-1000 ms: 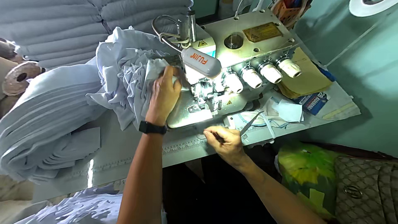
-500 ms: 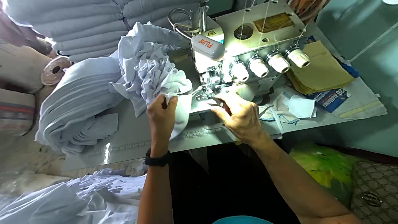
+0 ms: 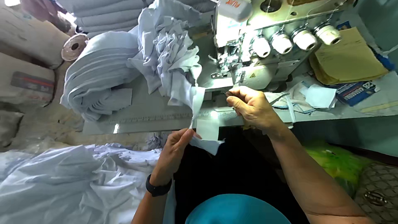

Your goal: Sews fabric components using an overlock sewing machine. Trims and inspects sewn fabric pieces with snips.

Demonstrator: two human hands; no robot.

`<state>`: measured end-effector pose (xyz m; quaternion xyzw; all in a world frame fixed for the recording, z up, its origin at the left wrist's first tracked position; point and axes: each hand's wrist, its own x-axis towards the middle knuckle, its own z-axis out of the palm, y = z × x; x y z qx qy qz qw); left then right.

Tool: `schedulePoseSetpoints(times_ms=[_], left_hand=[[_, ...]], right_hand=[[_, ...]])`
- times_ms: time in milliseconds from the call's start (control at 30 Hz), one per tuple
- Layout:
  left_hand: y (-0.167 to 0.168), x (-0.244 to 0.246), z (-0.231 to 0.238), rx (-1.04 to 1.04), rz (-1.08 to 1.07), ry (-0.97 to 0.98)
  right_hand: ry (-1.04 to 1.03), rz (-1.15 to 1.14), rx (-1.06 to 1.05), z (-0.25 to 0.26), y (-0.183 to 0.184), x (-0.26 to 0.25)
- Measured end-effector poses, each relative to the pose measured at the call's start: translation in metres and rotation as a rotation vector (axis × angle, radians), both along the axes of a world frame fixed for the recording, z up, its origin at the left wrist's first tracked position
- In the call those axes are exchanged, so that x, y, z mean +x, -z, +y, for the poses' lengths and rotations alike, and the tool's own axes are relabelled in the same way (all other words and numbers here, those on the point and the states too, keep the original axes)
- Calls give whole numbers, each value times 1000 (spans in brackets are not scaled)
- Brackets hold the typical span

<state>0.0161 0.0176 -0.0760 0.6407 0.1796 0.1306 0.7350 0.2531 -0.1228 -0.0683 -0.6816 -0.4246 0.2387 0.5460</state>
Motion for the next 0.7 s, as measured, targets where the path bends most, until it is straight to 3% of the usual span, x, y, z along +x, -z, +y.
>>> schedulePoseSetpoints(times_ms=[67,167,233,333,433,533,633,700], left_hand=[[5,-19,-12,67,22,-55],[-7,-38,-33,183,22,48],[-20,-53,-41,235,-3,47],[-43,-92,-34,320,-42,-194],[-60,-129,-19,322,-28,-389],[-56,-140,-21,222,-64,-368],[-48,-134,-28,90,-149,-259],[-43,-133,-25,30,-190,-217]], right_hand=[[-45,84,86,9,-3,-22],[-179,74,232,32,-14,-56],[-313,40,220,48,-17,-74],[-555,34,80,60,-7,-83],[-715,78,91,45,0,-78],[-687,-187,181,26,13,-85],[-494,-519,177,10,33,-97],[-398,-558,173,1,44,-100]])
